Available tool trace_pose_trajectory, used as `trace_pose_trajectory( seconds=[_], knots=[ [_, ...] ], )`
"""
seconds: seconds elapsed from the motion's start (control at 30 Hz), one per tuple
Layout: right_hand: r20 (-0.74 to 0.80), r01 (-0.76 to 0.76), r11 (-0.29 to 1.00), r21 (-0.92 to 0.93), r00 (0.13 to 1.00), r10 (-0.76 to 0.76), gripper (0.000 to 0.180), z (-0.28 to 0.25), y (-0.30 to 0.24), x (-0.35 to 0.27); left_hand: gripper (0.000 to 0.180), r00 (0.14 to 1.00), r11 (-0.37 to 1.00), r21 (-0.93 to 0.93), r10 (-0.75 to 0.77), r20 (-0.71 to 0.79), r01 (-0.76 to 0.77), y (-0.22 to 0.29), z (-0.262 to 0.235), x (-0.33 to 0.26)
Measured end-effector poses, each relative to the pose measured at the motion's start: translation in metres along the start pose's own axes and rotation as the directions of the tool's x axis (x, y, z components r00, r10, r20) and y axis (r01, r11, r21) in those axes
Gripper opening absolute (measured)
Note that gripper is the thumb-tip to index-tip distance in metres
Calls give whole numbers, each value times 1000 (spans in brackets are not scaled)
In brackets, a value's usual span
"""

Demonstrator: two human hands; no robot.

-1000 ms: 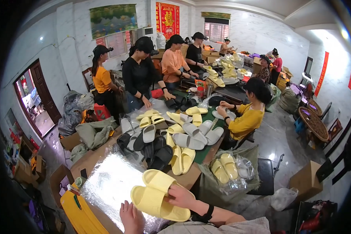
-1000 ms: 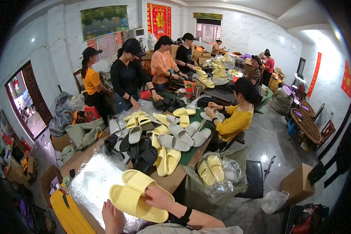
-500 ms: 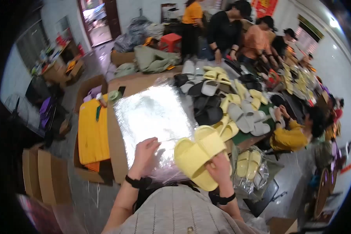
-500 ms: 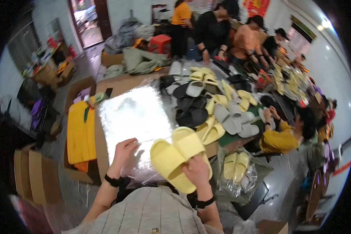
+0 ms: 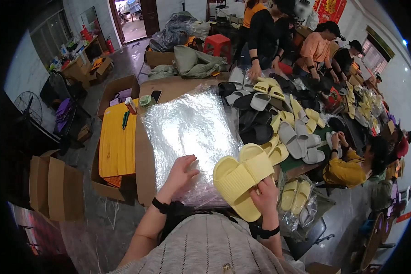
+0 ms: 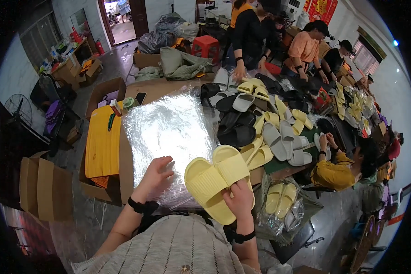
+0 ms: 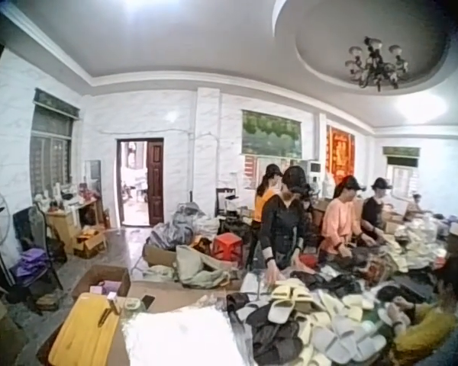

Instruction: Moving a cardboard box and sorting pairs of sandals into a larger sack.

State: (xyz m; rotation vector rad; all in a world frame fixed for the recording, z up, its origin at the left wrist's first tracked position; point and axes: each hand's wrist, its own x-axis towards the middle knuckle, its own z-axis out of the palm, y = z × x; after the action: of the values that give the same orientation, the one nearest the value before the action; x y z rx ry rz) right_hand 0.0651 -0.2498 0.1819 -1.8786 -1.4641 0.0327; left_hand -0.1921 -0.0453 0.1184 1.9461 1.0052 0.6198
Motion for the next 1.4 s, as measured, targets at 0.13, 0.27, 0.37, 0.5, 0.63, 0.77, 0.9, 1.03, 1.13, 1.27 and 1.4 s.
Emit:
trace_pose_trajectory(
  seconds=[0.13, 0.27, 0.37, 0.5, 0.63, 0.77, 0.9, 1.03, 1.13, 1.27, 1.4],
  knots=[
    [-3, 89, 996, 6, 996, -89, 22, -1, 1, 2, 47, 989, 971, 194, 145, -5, -141, 10, 1, -3],
    [5, 51, 999, -10, 999, -51, 22, 1, 7, -4, 36, 986, 951, 265, 164, 6, -160, 12, 1, -1],
    [3, 55, 998, 2, 998, -55, 22, -2, 5, -3, 29, 993, 977, 180, 119, -24, -112, 3, 1, 1],
    [33, 31, 999, 29, 999, -32, 22, -1, -1, -5, 25, 985, 984, -179, -56, -161, 27, -15, 11, 0],
    [52, 146, 989, 27, 988, -148, 21, 7, -11, -7, 23, 980, 921, -375, -157, -118, 103, 10, 6, 6],
    [236, 114, 992, 45, 964, -122, 22, 18, -19, -8, 20, 984, 976, -211, 18, -180, -56, 38, -1, 6],
    [220, 83, 996, -28, 973, -75, 20, 23, -28, 1, 18, 931, 937, 97, 347, -115, -337, 65, -3, 1],
    [305, 101, 995, 22, 947, -103, 22, 37, -37, 10, 16, 880, 875, 152, 471, -57, -459, 77, 6, -8],
    [164, 6, 999, -45, 986, 2, 22, 60, -30, 21, 15, 866, 866, 55, 499, -33, -497, 84, 9, -13],
    [172, 44, 999, -31, 984, -38, 22, 84, -31, 30, 15, 849, 851, -37, 526, 57, -524, 98, 7, -20],
    [191, 88, 994, -60, 979, -75, 25, 113, -27, 55, 17, 835, 839, -181, 536, 123, -513, 108, -1, -25]
  ],
)
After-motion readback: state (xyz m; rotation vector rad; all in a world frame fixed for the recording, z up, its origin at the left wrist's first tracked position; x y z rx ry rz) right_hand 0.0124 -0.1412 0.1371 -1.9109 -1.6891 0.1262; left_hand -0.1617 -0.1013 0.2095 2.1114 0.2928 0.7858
